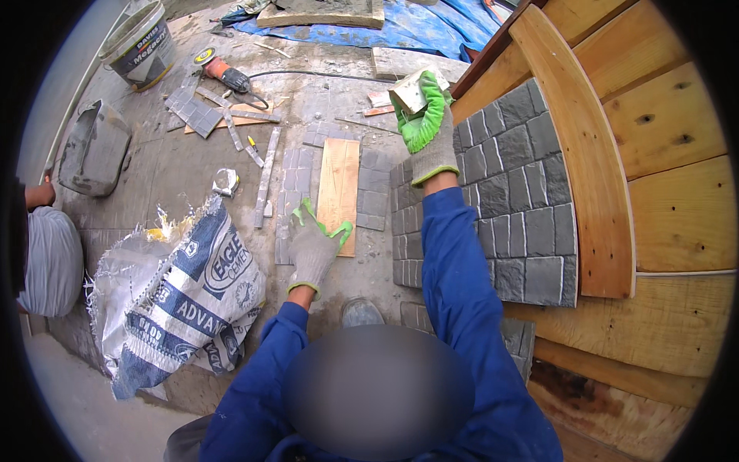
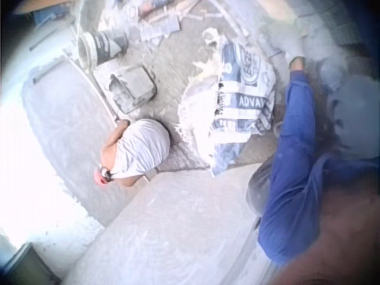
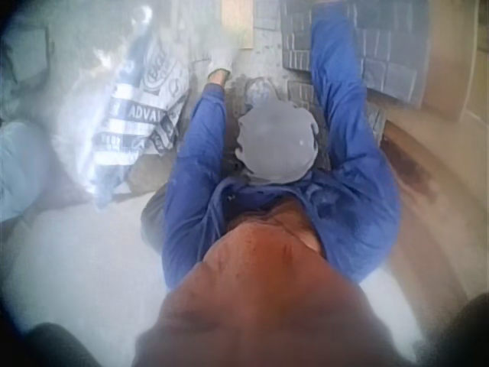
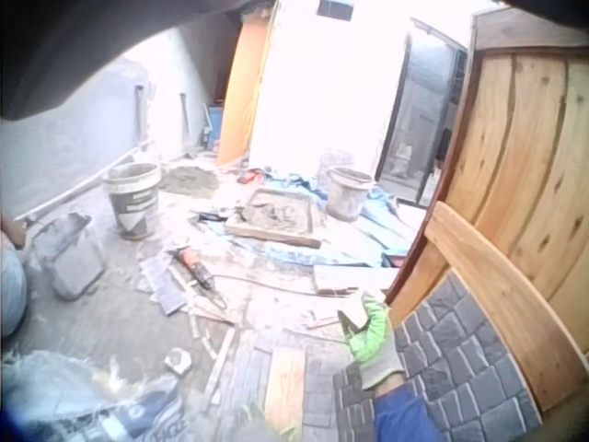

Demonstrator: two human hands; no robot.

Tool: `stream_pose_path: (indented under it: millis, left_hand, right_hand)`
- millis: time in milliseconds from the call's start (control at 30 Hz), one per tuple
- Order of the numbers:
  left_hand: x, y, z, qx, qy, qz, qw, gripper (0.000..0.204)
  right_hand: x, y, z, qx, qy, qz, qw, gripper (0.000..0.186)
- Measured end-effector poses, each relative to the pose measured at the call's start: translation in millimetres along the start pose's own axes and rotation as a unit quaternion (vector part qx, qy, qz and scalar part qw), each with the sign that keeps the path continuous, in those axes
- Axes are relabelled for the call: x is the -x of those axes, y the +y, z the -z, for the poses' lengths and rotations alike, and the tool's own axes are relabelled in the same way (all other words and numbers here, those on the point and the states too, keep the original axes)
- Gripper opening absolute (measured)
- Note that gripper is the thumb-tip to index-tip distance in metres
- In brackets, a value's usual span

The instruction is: The person retrieves stone-like tiles from a bag and places them onto a prepared surface. They handle the tiles one at a time, arranging them in rows while another worker is visible nearby.

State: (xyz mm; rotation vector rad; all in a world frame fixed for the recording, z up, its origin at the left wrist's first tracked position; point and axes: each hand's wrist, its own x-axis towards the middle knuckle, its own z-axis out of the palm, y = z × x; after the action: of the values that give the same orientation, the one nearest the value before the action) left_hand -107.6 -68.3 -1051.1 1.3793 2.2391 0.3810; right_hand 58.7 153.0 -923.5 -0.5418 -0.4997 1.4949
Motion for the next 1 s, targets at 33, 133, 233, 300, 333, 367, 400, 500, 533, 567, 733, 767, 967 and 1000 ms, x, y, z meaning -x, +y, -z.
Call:
stream_pose_path:
  millis: [33,133,233,300,333,367,400,500,533,567,733,767,967,1000]
  left_hand:
    - [-2.7,3.7,-6.1,-0.029,-0.004,0.002,1.000,0.112]
    - [-8.0,20.0,-18.4,-0.102,-0.039,0.003,0.994,0.115]
    - [-14.5,26.4,-16.4,-0.126,-0.018,-0.006,0.992,0.109]
    - [-24.7,20.4,-5.8,-0.078,-0.063,0.015,0.995,0.106]
    - [-29.8,14.6,0.7,-0.040,-0.086,0.048,0.994,0.105]
    - [-33.9,7.7,7.1,0.007,-0.111,0.077,0.991,0.105]
    - [-34.6,1.8,11.5,0.054,-0.135,0.105,0.984,0.105]
    - [-21.1,-5.6,10.3,0.044,-0.053,0.104,0.992,0.107]
    - [-13.6,-3.4,6.0,-0.006,0.000,0.069,0.998,0.108]
    - [-3.9,0.0,0.2,-0.056,0.051,0.034,0.997,0.109]
    - [11.5,17.4,-13.5,-0.173,-0.060,-0.013,0.983,0.109]
    - [9.0,19.3,-12.2,-0.166,-0.051,-0.018,0.985,0.109]
    - [5.4,4.4,10.2,-0.086,-0.058,0.025,0.994,0.110]
    - [9.0,-1.4,12.8,-0.067,-0.044,0.033,0.996,0.112]
  right_hand:
    - [1.9,5.2,1.4,0.068,0.014,0.035,0.997,0.024]
    - [4.8,18.7,4.6,0.134,0.039,0.070,0.988,0.024]
    - [-1.0,27.0,8.4,0.245,0.025,0.088,0.965,0.016]
    - [-8.9,30.6,13.2,0.306,0.010,0.100,0.947,0.015]
    - [-13.9,31.6,16.4,0.345,0.010,0.106,0.932,0.016]
    - [-17.2,34.6,20.7,0.397,0.036,0.104,0.911,0.016]
    - [-19.0,38.5,26.0,0.402,0.015,0.092,0.911,0.015]
    - [-26.8,50.9,38.4,0.481,0.014,0.090,0.872,0.018]
    - [-28.8,56.7,40.1,0.612,0.000,0.147,0.777,0.022]
    - [-27.6,60.5,42.8,0.720,-0.034,0.212,0.660,0.026]
    - [-15.2,71.9,41.7,0.752,-0.014,0.165,0.638,0.043]
    - [-12.8,73.9,40.5,0.796,0.009,0.089,0.599,0.047]
    - [-19.2,74.0,43.3,0.822,0.003,0.066,0.565,0.056]
    - [-22.7,74.8,46.0,0.818,0.015,0.079,0.569,0.056]
